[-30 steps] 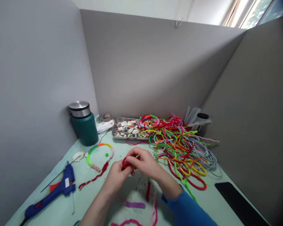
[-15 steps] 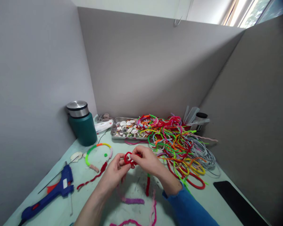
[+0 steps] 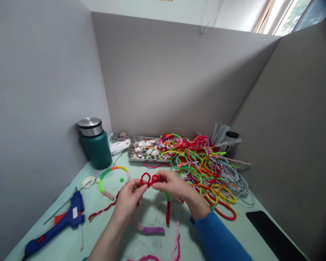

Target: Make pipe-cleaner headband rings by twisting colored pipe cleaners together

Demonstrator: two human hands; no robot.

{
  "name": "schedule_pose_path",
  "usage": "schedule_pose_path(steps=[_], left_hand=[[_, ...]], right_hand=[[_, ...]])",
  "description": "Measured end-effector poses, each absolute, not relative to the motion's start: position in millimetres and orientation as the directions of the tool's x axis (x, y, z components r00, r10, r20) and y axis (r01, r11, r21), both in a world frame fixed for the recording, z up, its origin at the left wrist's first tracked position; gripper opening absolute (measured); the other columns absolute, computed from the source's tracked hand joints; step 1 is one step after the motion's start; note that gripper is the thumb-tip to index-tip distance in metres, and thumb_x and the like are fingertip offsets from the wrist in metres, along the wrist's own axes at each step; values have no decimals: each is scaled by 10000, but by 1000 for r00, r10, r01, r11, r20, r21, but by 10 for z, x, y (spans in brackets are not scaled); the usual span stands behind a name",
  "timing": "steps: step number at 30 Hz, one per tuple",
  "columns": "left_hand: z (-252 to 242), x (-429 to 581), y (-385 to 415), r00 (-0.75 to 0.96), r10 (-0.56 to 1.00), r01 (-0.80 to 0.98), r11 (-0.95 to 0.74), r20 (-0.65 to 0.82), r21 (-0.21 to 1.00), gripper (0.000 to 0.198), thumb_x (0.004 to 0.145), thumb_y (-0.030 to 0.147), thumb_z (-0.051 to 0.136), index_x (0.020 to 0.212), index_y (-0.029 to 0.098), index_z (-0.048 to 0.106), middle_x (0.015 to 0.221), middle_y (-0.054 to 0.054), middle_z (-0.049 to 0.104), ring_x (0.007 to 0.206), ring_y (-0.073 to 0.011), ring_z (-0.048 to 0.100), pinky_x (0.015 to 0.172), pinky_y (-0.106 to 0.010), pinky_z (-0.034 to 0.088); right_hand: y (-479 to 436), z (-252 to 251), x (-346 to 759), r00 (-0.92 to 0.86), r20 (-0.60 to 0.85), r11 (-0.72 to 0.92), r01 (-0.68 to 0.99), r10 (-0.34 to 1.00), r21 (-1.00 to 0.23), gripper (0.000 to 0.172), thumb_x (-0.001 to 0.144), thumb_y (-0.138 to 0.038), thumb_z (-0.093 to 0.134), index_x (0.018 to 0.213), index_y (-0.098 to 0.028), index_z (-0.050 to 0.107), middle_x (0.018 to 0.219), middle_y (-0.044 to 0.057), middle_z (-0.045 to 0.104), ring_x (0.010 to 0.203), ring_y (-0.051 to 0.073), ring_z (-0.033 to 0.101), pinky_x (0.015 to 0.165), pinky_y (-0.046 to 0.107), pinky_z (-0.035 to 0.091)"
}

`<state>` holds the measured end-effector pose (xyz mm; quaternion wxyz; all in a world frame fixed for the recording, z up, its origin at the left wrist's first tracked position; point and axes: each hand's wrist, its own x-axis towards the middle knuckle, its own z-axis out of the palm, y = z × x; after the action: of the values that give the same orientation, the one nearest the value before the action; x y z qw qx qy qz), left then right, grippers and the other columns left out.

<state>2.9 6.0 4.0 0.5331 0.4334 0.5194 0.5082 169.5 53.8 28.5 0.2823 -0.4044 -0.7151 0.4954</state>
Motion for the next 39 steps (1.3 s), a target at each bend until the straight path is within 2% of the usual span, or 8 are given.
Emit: schedule_pose_path(steps=[6, 13, 17, 21, 25, 31, 35, 39], left_hand=[[38, 23, 76, -127, 983, -95, 123, -135, 988, 357, 601, 444, 703, 762, 170, 538, 491, 97, 477, 346, -54, 378, 357, -181, 298], [-2, 20, 88, -154, 983, -88, 88, -101, 992, 327, 619, 403, 710, 780, 154, 571, 545, 81, 508, 388, -34, 341, 372, -166, 231], [6, 15, 88, -149, 983, -133, 84, -103, 988, 335, 621, 388, 712, 816, 151, 579, 557, 77, 511, 396, -36, 338, 379, -170, 221], [28, 5, 82, -100, 988, -107, 103, -113, 989, 319, 643, 384, 691, 819, 134, 599, 619, 32, 590, 401, -36, 342, 386, -175, 216], [24, 1, 72, -74, 995, -132, 64, -74, 989, 274, 688, 378, 656, 820, 151, 578, 681, 13, 636, 409, -33, 352, 403, -170, 232], [-18, 4, 91, -28, 997, -117, 73, -77, 990, 288, 706, 404, 633, 847, 168, 547, 709, 18, 634, 380, -25, 361, 382, -163, 226], [-38, -2, 105, -94, 990, -88, 93, -101, 992, 331, 677, 434, 659, 828, 166, 538, 636, 38, 593, 368, -31, 355, 370, -167, 243], [-10, -11, 91, -91, 992, -85, 74, -82, 994, 305, 679, 411, 672, 789, 147, 565, 631, 28, 584, 388, -24, 321, 372, -165, 200]], right_hand=[[512, 228, 1572, -457, -29, 84, 226, 889, -970, 182, 725, -324, 615, 736, -150, 565, 608, -38, 515, 539, 90, 482, 494, 199, 428], [521, 181, 1524, -425, -50, 36, 193, 904, -981, 173, 738, -313, 595, 781, -148, 569, 636, -24, 540, 534, 90, 509, 457, 182, 434], [519, 155, 1499, -406, -18, 59, 175, 914, -983, 128, 732, -273, 589, 756, -153, 551, 626, -35, 522, 520, 82, 491, 458, 178, 424], [509, 160, 1499, -422, -13, 80, 201, 907, -976, 97, 721, -231, 587, 772, -149, 577, 604, -40, 518, 522, 84, 472, 459, 177, 382], [495, 146, 1475, -405, 62, 156, 204, 912, -966, 96, 730, -232, 593, 757, -140, 596, 641, -25, 560, 576, 92, 477, 508, 188, 352], [516, 108, 1464, -412, 82, 168, 177, 908, -970, 77, 730, -207, 590, 753, -135, 600, 674, -15, 582, 625, 106, 495, 574, 209, 360], [531, 146, 1499, -400, 94, 169, 156, 911, -973, 66, 722, -204, 599, 733, -143, 574, 647, -35, 539, 587, 92, 455, 547, 203, 337], [514, 166, 1503, -415, 100, 174, 143, 904, -974, 61, 726, -206, 590, 733, -154, 557, 634, -43, 512, 570, 87, 433, 520, 199, 318]])
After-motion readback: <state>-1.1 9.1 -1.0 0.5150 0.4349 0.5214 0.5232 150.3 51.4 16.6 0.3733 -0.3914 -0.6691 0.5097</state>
